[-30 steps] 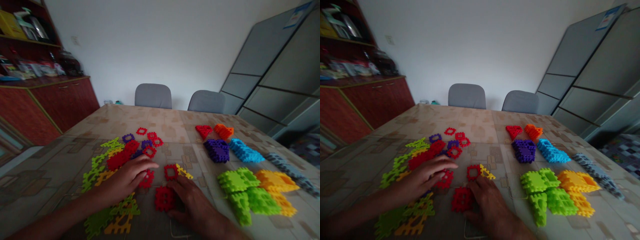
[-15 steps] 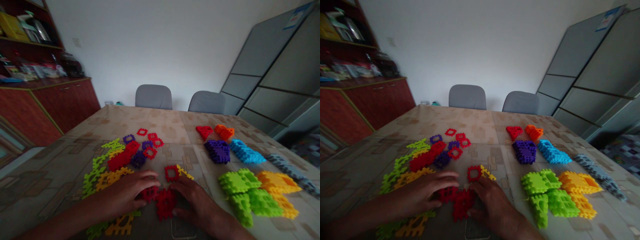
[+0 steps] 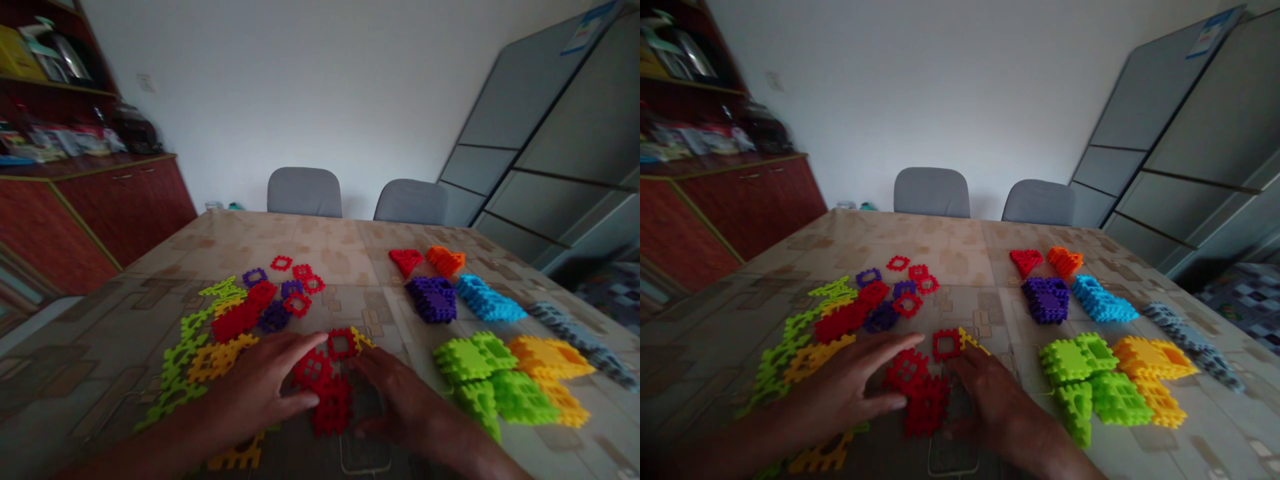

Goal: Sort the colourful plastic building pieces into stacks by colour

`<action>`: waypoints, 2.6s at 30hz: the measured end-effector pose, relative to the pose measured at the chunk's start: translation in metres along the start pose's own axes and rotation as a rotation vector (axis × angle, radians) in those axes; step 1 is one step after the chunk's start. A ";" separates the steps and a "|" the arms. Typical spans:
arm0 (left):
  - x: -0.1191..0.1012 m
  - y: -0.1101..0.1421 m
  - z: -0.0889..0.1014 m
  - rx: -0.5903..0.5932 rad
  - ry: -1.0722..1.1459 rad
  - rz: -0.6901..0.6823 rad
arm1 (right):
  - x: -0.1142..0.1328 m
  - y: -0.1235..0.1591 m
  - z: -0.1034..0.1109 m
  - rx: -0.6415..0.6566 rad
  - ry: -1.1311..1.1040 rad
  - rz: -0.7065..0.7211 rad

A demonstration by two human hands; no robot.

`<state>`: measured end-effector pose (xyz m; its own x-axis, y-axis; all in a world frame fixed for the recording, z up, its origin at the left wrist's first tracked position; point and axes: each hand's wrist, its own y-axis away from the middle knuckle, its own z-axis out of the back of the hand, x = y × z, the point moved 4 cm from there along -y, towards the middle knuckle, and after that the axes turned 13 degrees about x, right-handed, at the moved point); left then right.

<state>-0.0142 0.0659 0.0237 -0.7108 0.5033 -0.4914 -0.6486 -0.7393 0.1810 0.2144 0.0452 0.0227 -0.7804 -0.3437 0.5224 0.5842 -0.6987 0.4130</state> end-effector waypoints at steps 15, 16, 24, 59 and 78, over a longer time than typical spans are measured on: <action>-0.027 -0.012 -0.042 0.132 -0.050 -0.035 | -0.001 0.007 0.010 -0.039 0.041 -0.012; -0.026 -0.013 -0.043 0.127 -0.041 -0.031 | -0.001 0.007 0.010 -0.038 0.046 -0.014; -0.022 -0.011 -0.034 0.081 0.034 0.058 | 0.002 0.009 0.008 -0.061 -0.030 0.070; -0.012 -0.004 -0.024 0.002 0.034 0.099 | -0.003 -0.002 0.000 -0.059 -0.107 0.159; -0.020 -0.011 -0.030 0.104 -0.019 0.019 | -0.001 -0.003 0.001 -0.038 -0.109 0.140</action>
<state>0.0157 0.0504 0.0056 -0.7277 0.4988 -0.4708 -0.6591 -0.6987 0.2784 0.2140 0.0479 0.0214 -0.6619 -0.3711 0.6513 0.6751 -0.6727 0.3028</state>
